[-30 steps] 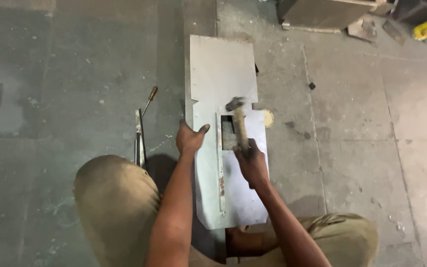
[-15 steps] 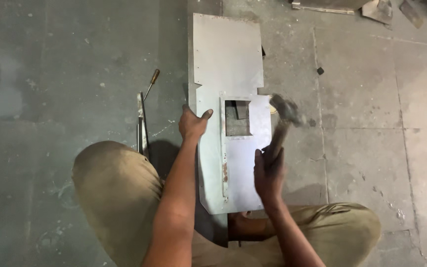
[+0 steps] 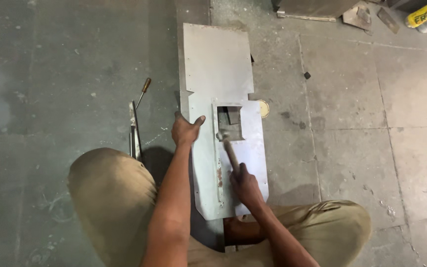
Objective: The person uses a hammer and a punch to shape and flatten sections of a metal sheet on a floor workspace.
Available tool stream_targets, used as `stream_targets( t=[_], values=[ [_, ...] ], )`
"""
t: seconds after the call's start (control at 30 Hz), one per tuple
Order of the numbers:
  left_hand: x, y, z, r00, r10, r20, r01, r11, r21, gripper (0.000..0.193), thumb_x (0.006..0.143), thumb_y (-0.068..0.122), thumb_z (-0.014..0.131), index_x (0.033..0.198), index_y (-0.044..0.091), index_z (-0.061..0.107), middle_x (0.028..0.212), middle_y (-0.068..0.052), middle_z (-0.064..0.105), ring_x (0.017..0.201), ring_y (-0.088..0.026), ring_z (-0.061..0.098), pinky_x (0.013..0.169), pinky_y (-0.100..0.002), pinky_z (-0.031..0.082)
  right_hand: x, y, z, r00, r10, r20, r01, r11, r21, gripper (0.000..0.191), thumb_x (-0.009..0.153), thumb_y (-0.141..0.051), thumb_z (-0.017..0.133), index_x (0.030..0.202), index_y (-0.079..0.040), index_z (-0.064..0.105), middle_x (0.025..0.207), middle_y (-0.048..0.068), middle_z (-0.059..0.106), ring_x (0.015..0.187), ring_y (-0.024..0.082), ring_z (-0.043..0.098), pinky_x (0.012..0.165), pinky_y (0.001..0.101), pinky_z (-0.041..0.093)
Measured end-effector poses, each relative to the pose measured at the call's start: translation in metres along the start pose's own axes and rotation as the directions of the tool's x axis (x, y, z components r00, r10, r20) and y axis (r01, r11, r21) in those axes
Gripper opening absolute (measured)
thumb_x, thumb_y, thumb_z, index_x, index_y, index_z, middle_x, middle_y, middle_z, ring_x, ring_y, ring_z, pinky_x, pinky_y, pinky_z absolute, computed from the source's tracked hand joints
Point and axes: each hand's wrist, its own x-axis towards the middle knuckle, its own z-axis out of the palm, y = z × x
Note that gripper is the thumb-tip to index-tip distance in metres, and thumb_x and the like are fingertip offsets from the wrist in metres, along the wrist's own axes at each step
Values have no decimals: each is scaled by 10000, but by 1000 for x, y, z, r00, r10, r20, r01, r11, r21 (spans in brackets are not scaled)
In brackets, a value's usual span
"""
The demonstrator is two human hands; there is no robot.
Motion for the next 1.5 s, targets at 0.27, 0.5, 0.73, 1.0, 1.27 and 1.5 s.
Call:
stream_targets(
  t=[0.27,0.5,0.73,1.0,1.27,1.5],
  values=[
    [-4,1,-4,1000,-17,16,16,1000,17,817,736,479,883,1282,-10,523,1157,-271,707,1104,-448,675,965,-489,528,3,22,8,990,65,-124,-57,996,63,473,963,-346,600,1274,-2,502,737,293,675,679,448,694,578,519,512],
    [-4,-2,-2,1000,11,1,-11,1000,-3,799,738,471,885,1290,9,537,1158,-258,716,1104,-442,680,967,-488,529,-1,32,6,979,-23,-205,58,984,167,347,973,-288,601,1180,-10,585,703,281,664,613,449,671,570,528,488],
    [-5,2,-1,999,31,-24,-33,998,-61,768,723,449,887,1271,32,548,1156,-242,718,1094,-449,674,953,-499,526,24,39,14,973,-205,-105,207,978,5,364,1011,-255,606,1229,15,497,753,275,661,640,459,644,542,512,474],
    [2,-2,-1,1000,-14,-1,14,1000,-15,784,739,487,876,1263,10,540,1152,-261,719,1101,-442,683,968,-489,530,15,27,14,958,-278,-76,274,960,-59,368,1016,-257,639,1242,-6,493,688,284,640,687,504,631,555,530,433],
    [1,-6,3,1000,-15,-6,15,1000,-2,766,741,467,880,1255,13,537,1162,-271,705,1115,-458,662,971,-505,518,56,12,5,974,-167,-154,174,984,31,435,966,-305,610,1221,29,498,800,338,661,780,531,642,640,566,489],
    [-1,-3,1,1000,-7,-1,7,1000,-10,776,742,469,856,1290,31,523,1171,-253,712,1112,-449,667,969,-506,518,73,5,5,961,-121,-247,148,984,94,371,987,-346,585,1096,4,527,788,346,651,821,554,626,647,594,466]
  ],
)
